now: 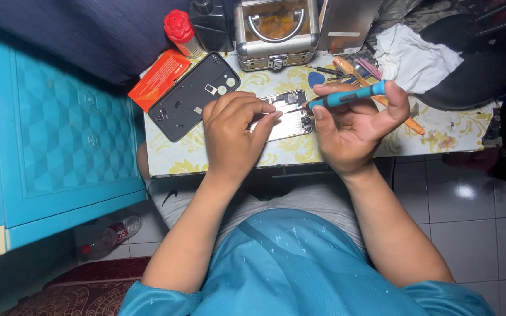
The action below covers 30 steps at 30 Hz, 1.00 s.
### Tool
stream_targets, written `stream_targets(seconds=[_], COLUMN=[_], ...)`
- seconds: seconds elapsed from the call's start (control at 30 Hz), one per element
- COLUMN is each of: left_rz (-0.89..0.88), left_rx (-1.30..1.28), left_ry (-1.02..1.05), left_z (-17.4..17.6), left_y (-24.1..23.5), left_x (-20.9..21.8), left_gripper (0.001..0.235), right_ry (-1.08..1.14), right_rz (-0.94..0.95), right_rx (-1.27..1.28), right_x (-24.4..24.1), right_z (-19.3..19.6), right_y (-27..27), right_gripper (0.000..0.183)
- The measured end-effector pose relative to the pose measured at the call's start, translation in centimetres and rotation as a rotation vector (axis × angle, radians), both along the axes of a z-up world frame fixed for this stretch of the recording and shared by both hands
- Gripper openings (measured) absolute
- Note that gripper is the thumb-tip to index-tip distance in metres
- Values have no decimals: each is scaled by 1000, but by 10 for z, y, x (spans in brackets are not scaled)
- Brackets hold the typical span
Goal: The person uses a blue screwdriver to unscrew and remove components from a disassembled smartphone chassis. They carefully manipulate the internal parts and place the removed screws onto the phone's back cover.
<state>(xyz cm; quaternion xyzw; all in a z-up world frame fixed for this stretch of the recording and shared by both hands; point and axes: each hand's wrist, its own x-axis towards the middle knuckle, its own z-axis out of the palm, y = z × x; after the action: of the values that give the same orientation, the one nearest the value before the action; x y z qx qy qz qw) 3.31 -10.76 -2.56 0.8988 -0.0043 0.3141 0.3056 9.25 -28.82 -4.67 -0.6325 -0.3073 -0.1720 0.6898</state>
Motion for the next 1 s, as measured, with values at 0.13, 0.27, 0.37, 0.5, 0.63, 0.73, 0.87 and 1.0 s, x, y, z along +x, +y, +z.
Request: stream_targets(seconds=[0.13,0.27,0.37,0.5,0.63,0.73,0.87,1.0], left_rz=[-3,-14,-23,-30,-29,-36,-45,-60], left_rx=[2,-6,-2,4,7,6,12,3], left_ry=[4,-2,-12,-13,-15,-19,-32,-35], left_z=[2,3,3,4,5,5,5,8], left_y=[1,1,1,2,1,2,2,1], left_x=[0,-1,-1,-2,-2,-1,-2,-2], left_gripper=[13,14,14,15,14,14,12,12], right_ry=[-28,-32,-48,-47,-74,-73,-88,-90], right_rz=[76,94,111,107,104,106,112,110], right_rx=[-34,-64,-63,-68,-83,-82,-90,-89], right_x=[0,-2,-1,-1,0,0,0,0], right_z=[3,5,5,5,6,6,5,5], right_y=[3,4,5,4,5,5,5,5], right_gripper=[73,71,71,70,70,70,71,71])
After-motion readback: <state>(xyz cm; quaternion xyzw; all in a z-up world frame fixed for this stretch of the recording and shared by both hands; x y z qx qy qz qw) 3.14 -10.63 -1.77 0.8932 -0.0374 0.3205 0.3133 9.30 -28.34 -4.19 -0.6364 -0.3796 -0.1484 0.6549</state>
